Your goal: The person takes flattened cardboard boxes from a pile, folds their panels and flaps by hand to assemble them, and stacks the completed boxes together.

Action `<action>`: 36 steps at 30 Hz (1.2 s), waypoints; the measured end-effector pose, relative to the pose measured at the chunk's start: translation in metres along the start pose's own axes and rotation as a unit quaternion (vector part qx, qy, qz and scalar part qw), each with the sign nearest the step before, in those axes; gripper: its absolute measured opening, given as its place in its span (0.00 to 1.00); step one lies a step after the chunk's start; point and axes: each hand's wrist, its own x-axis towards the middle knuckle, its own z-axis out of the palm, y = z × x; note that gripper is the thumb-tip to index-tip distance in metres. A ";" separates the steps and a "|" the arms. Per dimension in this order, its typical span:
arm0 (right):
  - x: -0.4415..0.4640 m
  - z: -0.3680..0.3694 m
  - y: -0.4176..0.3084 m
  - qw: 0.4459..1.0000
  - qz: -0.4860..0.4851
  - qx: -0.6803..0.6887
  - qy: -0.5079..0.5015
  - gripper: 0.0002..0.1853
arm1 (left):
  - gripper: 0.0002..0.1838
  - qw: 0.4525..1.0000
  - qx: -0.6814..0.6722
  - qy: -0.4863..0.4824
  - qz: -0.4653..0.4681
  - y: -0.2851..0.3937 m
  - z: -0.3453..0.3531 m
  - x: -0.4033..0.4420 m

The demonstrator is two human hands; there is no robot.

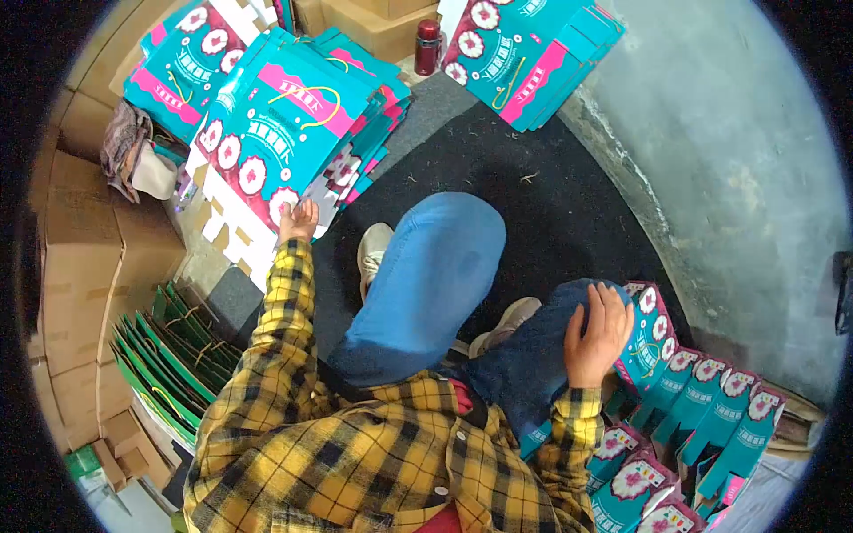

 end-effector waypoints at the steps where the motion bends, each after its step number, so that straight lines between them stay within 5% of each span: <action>1: 0.001 -0.001 -0.001 1.000 -0.002 -0.009 -0.005 0.17 | 0.29 0.999 -0.048 -0.018 -0.017 0.002 -0.001 0.008; 8: 0.005 0.005 0.002 1.000 -0.006 -0.024 -0.011 0.16 | 0.30 0.991 -0.133 -0.006 0.011 0.011 0.016 -0.003; 14: 0.008 0.004 0.001 1.000 -0.004 -0.023 -0.015 0.15 | 0.19 0.990 -0.021 -0.120 0.074 0.049 0.031 -0.040; 16: 0.007 0.003 0.002 0.999 -0.010 -0.030 -0.017 0.15 | 0.14 0.968 -0.018 -0.227 0.107 0.076 0.039 -0.049; 22: 0.000 -0.002 0.007 1.000 -0.006 -0.014 0.001 0.15 | 0.12 0.943 0.101 -0.229 0.221 0.086 0.090 -0.140; 25: -0.004 -0.005 0.009 1.000 -0.007 -0.018 0.007 0.15 | 0.09 0.884 0.248 -0.190 0.346 0.059 0.123 -0.221; 26: -0.005 -0.004 0.010 1.000 -0.015 -0.014 0.014 0.15 | 0.11 0.774 0.390 -0.138 0.480 0.055 0.122 -0.231; 29: -0.012 -0.005 0.021 0.999 -0.009 -0.018 0.028 0.15 | 0.22 0.802 0.322 -0.221 0.452 0.028 0.162 -0.309; 33: -0.014 -0.016 0.029 1.000 -0.003 0.010 0.019 0.16 | 0.25 0.813 0.292 -0.299 0.406 -0.008 0.190 -0.360; 36: -0.012 -0.032 0.039 0.995 0.041 0.086 -0.001 0.15 | 0.13 0.834 0.192 -0.381 0.350 -0.055 0.210 -0.378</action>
